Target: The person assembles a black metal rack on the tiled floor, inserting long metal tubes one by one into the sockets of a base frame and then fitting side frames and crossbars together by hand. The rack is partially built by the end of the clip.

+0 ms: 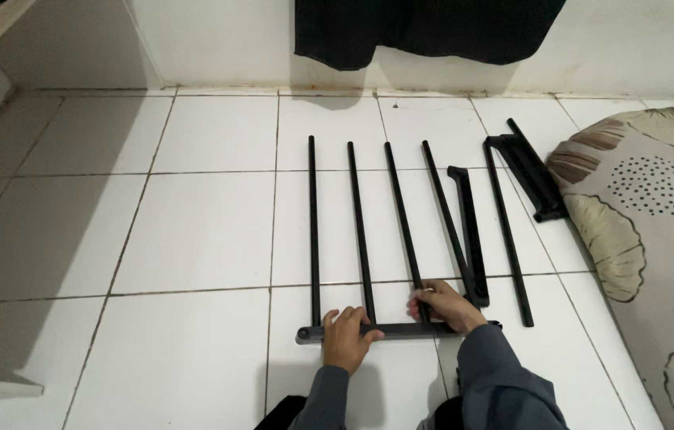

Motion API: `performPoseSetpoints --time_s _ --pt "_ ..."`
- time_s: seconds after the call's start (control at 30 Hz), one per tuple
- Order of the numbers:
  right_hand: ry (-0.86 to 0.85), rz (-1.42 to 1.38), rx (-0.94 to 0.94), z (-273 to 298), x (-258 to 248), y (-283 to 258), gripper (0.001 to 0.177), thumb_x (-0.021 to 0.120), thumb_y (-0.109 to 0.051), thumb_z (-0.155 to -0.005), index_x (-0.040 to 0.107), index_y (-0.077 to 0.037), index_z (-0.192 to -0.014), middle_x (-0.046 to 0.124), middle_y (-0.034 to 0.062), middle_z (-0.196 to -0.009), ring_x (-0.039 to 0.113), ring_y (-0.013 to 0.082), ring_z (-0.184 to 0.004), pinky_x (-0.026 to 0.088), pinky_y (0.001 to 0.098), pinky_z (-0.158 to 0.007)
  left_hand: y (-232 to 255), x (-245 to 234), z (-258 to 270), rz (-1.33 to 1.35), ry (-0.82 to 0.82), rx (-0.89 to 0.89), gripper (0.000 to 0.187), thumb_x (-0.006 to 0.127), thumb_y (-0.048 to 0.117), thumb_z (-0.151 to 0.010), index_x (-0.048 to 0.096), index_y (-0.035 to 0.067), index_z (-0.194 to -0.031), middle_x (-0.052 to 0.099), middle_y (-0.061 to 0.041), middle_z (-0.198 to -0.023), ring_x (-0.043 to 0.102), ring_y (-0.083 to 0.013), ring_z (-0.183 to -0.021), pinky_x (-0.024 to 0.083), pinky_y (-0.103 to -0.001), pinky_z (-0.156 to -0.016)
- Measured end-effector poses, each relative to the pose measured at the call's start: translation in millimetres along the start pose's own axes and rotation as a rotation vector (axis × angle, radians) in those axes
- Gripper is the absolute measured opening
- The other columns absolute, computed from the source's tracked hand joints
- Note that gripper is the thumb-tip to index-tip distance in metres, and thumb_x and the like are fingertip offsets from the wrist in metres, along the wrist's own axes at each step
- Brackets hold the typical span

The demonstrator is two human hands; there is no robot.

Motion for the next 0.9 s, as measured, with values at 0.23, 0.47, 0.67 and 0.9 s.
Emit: performPoseSetpoints --time_s 0.23,0.47,0.67,0.9 --pt "0.091 0.163 0.066 22 -4 -29 0.038 0.088 -0.014 -0.078 0.055 0.000 -0.091 0.076 0.0175 -0.080 0.078 0.0286 -0.076 0.063 0.0383 -0.067 0 1 2 0.024 0.039 0.045 0.038 0.085 0.037 -0.077 0.064 0.007 -0.088 0.063 -0.007 -0.087 0.062 -0.0261 -0.089 0.032 -0.046 -0.107" --pt "0.331 0.746 -0.168 21 -4 -44 0.051 0.094 -0.036 -0.071 0.071 0.003 -0.096 0.074 0.0166 -0.084 0.075 0.0276 -0.077 0.060 0.0363 -0.063 4 1 1 -0.010 0.017 0.015 0.037 0.088 0.032 -0.074 0.066 0.007 -0.088 0.065 -0.009 -0.093 0.061 -0.0277 -0.096 0.032 -0.045 -0.106" --pt "0.707 0.597 -0.458 36 -73 -57 0.054 0.085 -0.037 -0.076 0.070 -0.001 -0.113 0.075 0.0190 -0.090 0.075 0.0307 -0.081 0.062 0.0424 -0.073 -5 2 3 -0.035 -0.052 -0.054 0.039 0.086 0.037 -0.077 0.065 0.008 -0.092 0.066 -0.008 -0.092 0.064 -0.0255 -0.092 0.035 -0.041 -0.111" --pt "0.618 0.587 -0.226 9 -129 -19 0.033 0.075 -0.016 -0.083 0.079 -0.004 -0.114 0.079 0.0167 -0.098 0.078 0.0304 -0.090 0.061 0.0388 -0.084 -5 -3 -8 -0.029 -0.006 -0.019 0.039 0.090 0.035 -0.073 0.066 0.009 -0.088 0.066 -0.007 -0.091 0.062 -0.0263 -0.097 0.032 -0.044 -0.110"
Point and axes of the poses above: each hand's wrist, its own z-axis away from the middle knuckle, its own x-axis out of the palm, y = z × x, the point moved 9 cm from there along -z, towards the middle knuckle
